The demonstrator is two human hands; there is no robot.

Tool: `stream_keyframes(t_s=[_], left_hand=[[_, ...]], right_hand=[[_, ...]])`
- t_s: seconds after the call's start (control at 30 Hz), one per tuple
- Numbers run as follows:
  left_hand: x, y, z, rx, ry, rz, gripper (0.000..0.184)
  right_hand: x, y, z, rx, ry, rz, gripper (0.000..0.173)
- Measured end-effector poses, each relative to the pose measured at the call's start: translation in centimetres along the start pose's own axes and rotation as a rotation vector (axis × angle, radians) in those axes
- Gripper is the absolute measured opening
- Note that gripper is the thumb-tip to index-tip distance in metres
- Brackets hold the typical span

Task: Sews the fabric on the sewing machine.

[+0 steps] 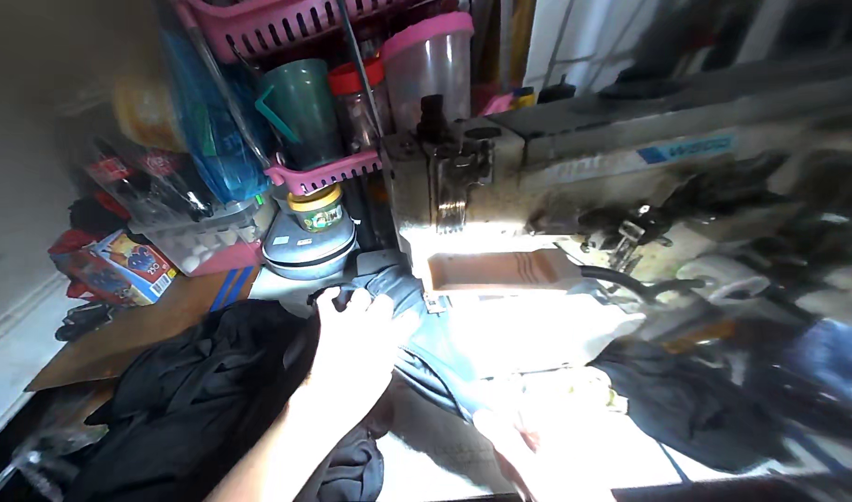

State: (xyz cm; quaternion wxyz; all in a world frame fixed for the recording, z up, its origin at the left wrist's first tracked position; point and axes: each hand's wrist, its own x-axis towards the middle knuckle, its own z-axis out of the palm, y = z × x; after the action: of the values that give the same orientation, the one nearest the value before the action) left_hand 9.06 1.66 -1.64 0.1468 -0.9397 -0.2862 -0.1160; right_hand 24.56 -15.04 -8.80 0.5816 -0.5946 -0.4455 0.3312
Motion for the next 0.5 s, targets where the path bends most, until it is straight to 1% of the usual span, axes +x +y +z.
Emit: stream_keyframes(t_s=[0.07, 0.1, 0.17, 0.23, 0.27, 0.3, 0.33, 0.4, 0.43, 0.47, 0.5], left_hand=[[0.8, -0.8, -0.7, -0.038, -0.096, 0.020, 0.043], [1.1, -1.4, -1.3, -0.067, -0.150, 0.043, 0.041], [1.6, -2.9, -2.8, -0.106, -0.268, 0.091, 0.045], [2.2, -4.1, -4.7, -0.065, -0.390, 0.082, 0.054], [2.3, -4.8, -5.7, -0.022, -0.401, 0.076, 0.060], [2.3, -5.4, -6.9, 0.011, -0.384, 0.068, 0.061], [2.0, -6.2, -8.2, 0.025, -0.304, 0.081, 0.057], [0.7, -7.6, -10.4, 0.008, -0.027, 0.187, 0.038], [-0.2, -7.5, -11.4, -0.046, 0.056, 0.238, 0.038], [-1.4, -6.5, -12.1, -0.138, 0.088, 0.270, 0.044], [-2.8, -4.8, -11.9, -0.250, 0.081, 0.279, 0.048]], right_hand=[[1.4, 0.5, 0.0, -0.014, 0.007, 0.028, 0.026], [2.2, 0.7, 0.1, -0.018, 0.020, 0.043, 0.025], [3.8, 0.9, 0.2, 0.004, 0.027, 0.075, 0.022], [5.1, 0.5, -0.1, -0.003, 0.017, 0.145, 0.025], [5.6, 0.5, -0.3, -0.012, 0.019, 0.171, 0.026], [6.2, 1.1, -0.4, -0.003, 0.037, 0.160, 0.023], [6.6, 1.4, -0.5, -0.013, 0.035, 0.136, 0.022], [6.5, -0.6, -0.9, -0.145, -0.072, 0.088, 0.026], [5.7, -2.0, -1.4, -0.226, -0.172, 0.027, 0.029], [4.6, -3.1, -1.8, -0.279, -0.247, -0.089, 0.030], [3.1, -4.1, -2.0, -0.299, -0.313, -0.205, 0.030]])
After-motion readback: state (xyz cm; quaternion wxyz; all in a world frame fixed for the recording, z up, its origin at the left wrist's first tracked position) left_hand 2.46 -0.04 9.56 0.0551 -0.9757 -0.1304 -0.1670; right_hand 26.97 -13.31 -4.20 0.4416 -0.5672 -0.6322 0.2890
